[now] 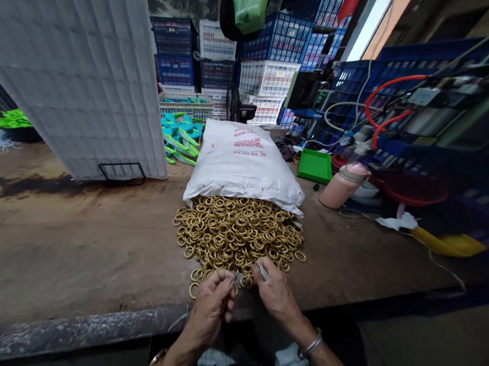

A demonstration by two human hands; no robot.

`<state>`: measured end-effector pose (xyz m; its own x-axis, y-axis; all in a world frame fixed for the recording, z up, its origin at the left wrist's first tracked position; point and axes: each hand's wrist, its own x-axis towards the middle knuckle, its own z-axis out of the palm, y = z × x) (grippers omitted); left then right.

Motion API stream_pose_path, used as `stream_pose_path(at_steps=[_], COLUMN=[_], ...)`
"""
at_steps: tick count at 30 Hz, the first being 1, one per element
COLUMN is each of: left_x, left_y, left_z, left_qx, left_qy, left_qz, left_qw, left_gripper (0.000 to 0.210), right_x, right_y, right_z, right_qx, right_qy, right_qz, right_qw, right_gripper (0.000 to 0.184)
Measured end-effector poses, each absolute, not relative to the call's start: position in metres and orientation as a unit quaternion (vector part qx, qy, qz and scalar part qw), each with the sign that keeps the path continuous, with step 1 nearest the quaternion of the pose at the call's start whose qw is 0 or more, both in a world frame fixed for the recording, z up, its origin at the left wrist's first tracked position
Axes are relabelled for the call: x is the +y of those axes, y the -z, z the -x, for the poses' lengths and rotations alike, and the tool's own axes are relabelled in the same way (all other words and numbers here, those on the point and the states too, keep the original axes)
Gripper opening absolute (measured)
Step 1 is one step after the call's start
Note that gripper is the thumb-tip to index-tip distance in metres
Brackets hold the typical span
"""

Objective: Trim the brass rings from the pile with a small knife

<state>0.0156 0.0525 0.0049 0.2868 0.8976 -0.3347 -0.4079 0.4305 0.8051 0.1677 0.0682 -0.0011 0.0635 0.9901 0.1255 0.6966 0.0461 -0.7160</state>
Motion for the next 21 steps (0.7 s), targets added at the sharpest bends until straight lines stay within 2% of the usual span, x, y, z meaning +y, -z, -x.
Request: stream_pose_path(at_steps=[5,9,13,18,21], left_x=[0.066,0.073,0.076,0.078,0.079], left_y=[-0.008,-0.011,-0.009,-0.005,-0.004], left_z=[-0.025,-0.028,-0.028,-0.027,-0.027], left_qx=[0.478,0.479,0.455,0.415,0.402], left_qy=[-0.423,-0.434,-0.420,-0.436,-0.440], left_qz=[-0.394,-0.431,-0.429,-0.309,-0.292], left_qw=[0.661,0.630,0.658,0.736,0.748], left_gripper=[0.037,0.031,0.028,0.031,0.032], right_x=[0.068,0.069,0.072,0.071,0.071], right_y=[-0.001,-0.007,-0.013,-0.009,-0.006], right_z=[-0.167,-0.163,-0.160,-0.158,-0.156], right_qx=[-0.655,-0.670,-0.668,-0.635,-0.628], right_qy=[-0.234,-0.241,-0.271,-0.309,-0.327], right_qz=[0.635,0.614,0.600,0.594,0.584], right_qw=[0.336,0.342,0.345,0.385,0.397], right_gripper=[0.018,0.021,0.022,0.021,0.026])
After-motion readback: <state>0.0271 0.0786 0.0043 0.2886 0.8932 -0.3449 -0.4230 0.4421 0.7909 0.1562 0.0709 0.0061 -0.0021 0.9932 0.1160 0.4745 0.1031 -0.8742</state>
